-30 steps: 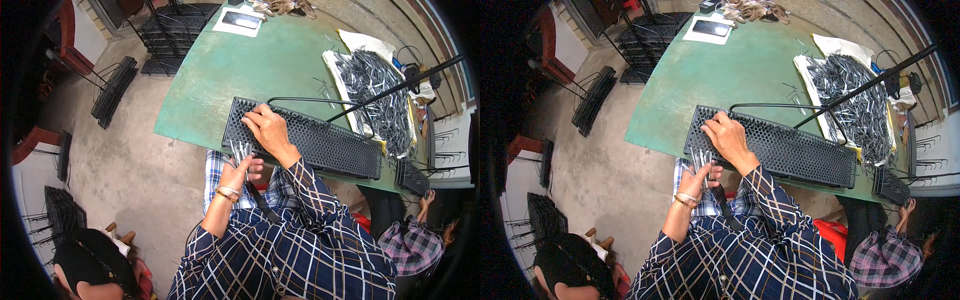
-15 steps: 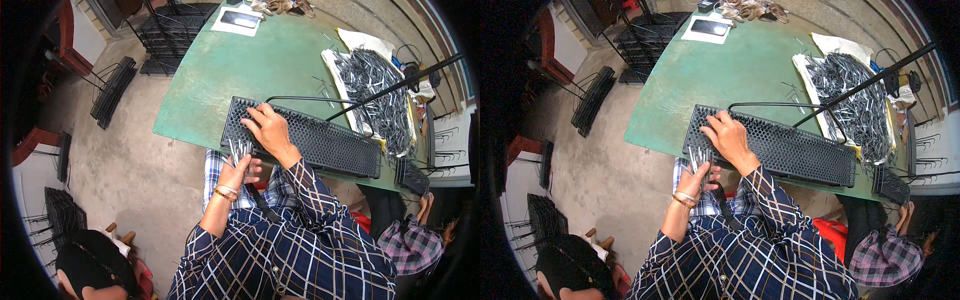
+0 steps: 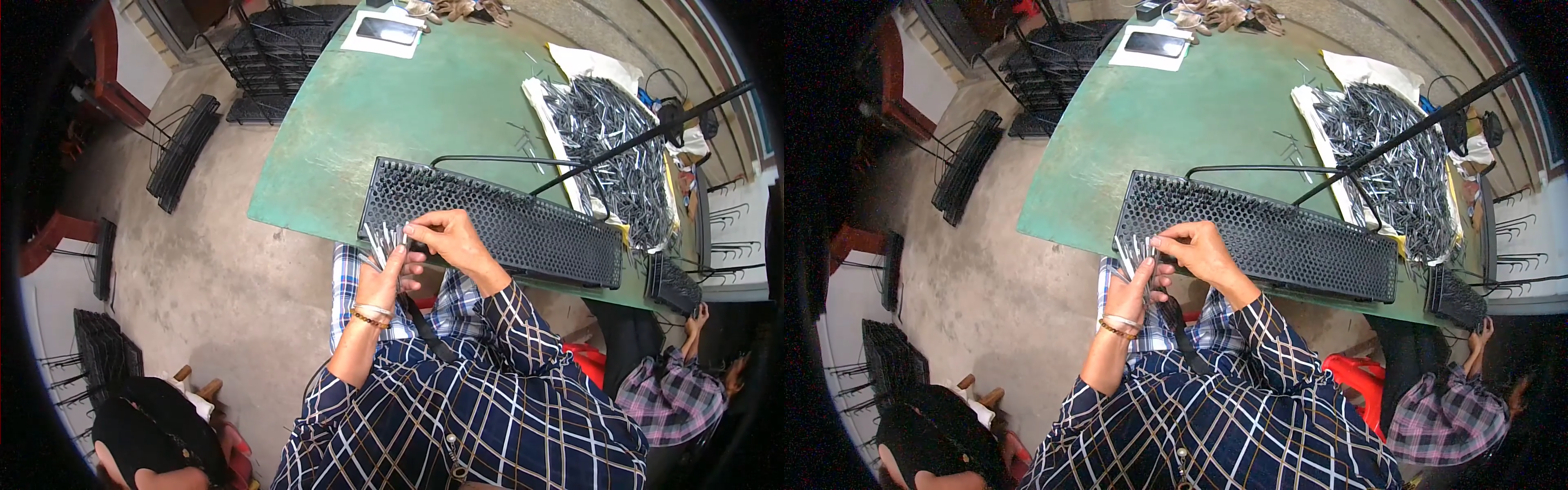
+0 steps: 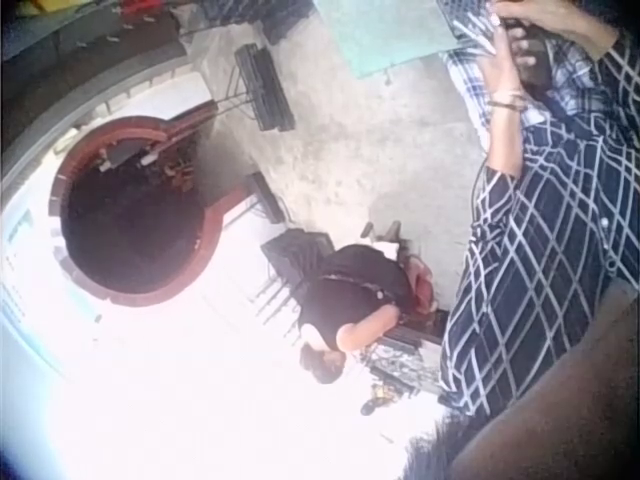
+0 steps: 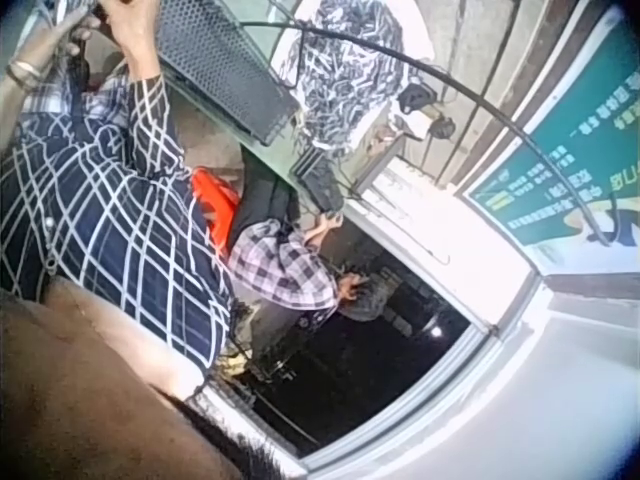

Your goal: Picking up metal pins from a pile and inserting them into a perforated metal grid.

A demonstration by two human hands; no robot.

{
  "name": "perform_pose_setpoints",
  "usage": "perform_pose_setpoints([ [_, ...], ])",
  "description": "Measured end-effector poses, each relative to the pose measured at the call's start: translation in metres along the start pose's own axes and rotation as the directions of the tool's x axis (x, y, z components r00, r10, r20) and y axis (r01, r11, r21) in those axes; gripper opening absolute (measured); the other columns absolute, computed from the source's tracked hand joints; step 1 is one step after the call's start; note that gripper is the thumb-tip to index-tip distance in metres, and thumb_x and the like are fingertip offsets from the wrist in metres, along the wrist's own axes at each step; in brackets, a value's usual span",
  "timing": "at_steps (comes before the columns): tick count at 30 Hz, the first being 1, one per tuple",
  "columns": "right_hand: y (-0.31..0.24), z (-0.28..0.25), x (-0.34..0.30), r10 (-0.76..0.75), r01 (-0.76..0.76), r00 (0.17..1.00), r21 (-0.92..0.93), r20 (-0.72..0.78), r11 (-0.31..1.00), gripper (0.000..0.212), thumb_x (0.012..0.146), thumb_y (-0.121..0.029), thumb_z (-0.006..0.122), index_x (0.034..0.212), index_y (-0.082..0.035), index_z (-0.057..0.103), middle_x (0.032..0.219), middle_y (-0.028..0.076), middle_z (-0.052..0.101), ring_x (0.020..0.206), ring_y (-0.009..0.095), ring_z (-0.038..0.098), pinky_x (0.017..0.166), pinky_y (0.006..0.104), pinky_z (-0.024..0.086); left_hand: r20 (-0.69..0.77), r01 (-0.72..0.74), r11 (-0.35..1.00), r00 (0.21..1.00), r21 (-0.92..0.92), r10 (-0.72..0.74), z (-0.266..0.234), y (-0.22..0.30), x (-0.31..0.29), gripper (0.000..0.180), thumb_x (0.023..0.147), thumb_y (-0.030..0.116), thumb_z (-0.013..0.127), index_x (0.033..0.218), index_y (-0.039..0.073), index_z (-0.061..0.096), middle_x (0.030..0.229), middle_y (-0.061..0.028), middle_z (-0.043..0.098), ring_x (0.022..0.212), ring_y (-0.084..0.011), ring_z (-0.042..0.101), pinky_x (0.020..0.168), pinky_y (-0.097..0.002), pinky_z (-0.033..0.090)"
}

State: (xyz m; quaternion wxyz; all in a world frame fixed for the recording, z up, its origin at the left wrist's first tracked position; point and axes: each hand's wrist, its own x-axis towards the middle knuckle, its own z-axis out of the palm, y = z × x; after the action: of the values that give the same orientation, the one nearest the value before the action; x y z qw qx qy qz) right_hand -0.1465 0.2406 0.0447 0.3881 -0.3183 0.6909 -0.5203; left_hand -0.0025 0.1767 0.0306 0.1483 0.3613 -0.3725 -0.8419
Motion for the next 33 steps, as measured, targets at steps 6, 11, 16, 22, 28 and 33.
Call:
perform_pose_setpoints([
  [6, -0.011, -0.005, 0.001, -0.073, 0.081, 0.987, 0.047, -0.146, 0.996, 0.021, 0.085, -0.019, 0.064, 0.086, 0.002, 0.065, 0.066, -0.001, 0.059, 0.052, 0.004, 0.049, 0.047, 0.0199, 0.04, -0.046, 0.044, 0.999, 0.998, 0.007, -0.044, -0.004, -0.007, 0.003, 0.025, 0.092, 0.021, 0.052, 0.103, -0.001, 0.053, 0.088, -0.0133, 0.065, 0.069, -0.0142, 0.062, 0.048, -0.0235, 0.051],
  [11, -0.008, -0.014, 0.021, -0.484, 0.394, 0.834, -0.33, -0.265, 0.858, 0.017, 0.085, -0.015, 0.062, 0.089, 0.002, 0.064, 0.072, 0.003, 0.06, 0.054, 0.007, 0.052, 0.048, 0.0208, 0.041, -0.037, 0.046, 0.998, 0.998, 0.05, -0.044, -0.007, -0.01, 0.001, 0.026, 0.091, 0.02, 0.052, 0.105, -0.002, 0.053, 0.088, -0.0134, 0.065, 0.068, -0.0142, 0.061, 0.048, -0.024, 0.05],
  [16, -0.004, -0.011, 0.031, -0.565, 0.438, 0.775, -0.404, -0.283, 0.803, 0.015, 0.084, -0.012, 0.063, 0.088, 0.002, 0.065, 0.075, 0.005, 0.06, 0.055, 0.008, 0.053, 0.048, 0.0213, 0.042, -0.026, 0.059, 0.997, 0.998, 0.044, -0.058, -0.004, -0.007, 0.001, 0.028, 0.092, 0.022, 0.051, 0.107, -0.002, 0.052, 0.09, -0.0129, 0.064, 0.069, -0.014, 0.061, 0.049, -0.023, 0.05],
  [22, 0.005, -0.008, 0.036, -0.511, 0.416, 0.788, -0.313, -0.345, 0.854, 0.014, 0.083, -0.011, 0.065, 0.088, 0.002, 0.066, 0.076, 0.005, 0.061, 0.056, 0.007, 0.054, 0.047, 0.0207, 0.042, -0.025, 0.07, 0.997, 0.997, 0.034, -0.069, -0.003, -0.007, 0.001, 0.029, 0.092, 0.021, 0.051, 0.108, -0.002, 0.052, 0.09, -0.0125, 0.064, 0.069, -0.0134, 0.06, 0.048, -0.0223, 0.049],
  [28, 0.013, -0.003, 0.036, -0.445, 0.382, 0.811, -0.232, -0.38, 0.895, 0.015, 0.083, -0.012, 0.065, 0.089, 0.002, 0.066, 0.079, 0.005, 0.063, 0.053, 0.006, 0.053, 0.044, 0.0195, 0.041, -0.039, 0.077, 0.997, 0.996, 0.023, -0.076, -0.004, -0.009, 0.003, 0.029, 0.091, 0.021, 0.051, 0.107, -0.003, 0.051, 0.088, -0.0131, 0.064, 0.068, -0.0136, 0.061, 0.048, -0.0228, 0.049],
  [33, 0.02, 0.003, 0.032, -0.457, 0.386, 0.778, -0.245, -0.431, 0.889, 0.014, 0.083, -0.012, 0.065, 0.089, 0.001, 0.067, 0.083, 0.005, 0.064, 0.052, 0.005, 0.053, 0.042, 0.0191, 0.039, -0.045, 0.102, 0.995, 0.994, 0.024, -0.1, -0.005, -0.008, 0.005, 0.029, 0.091, 0.021, 0.051, 0.107, -0.004, 0.052, 0.087, -0.0133, 0.065, 0.067, -0.014, 0.061, 0.047, -0.0233, 0.049],
])
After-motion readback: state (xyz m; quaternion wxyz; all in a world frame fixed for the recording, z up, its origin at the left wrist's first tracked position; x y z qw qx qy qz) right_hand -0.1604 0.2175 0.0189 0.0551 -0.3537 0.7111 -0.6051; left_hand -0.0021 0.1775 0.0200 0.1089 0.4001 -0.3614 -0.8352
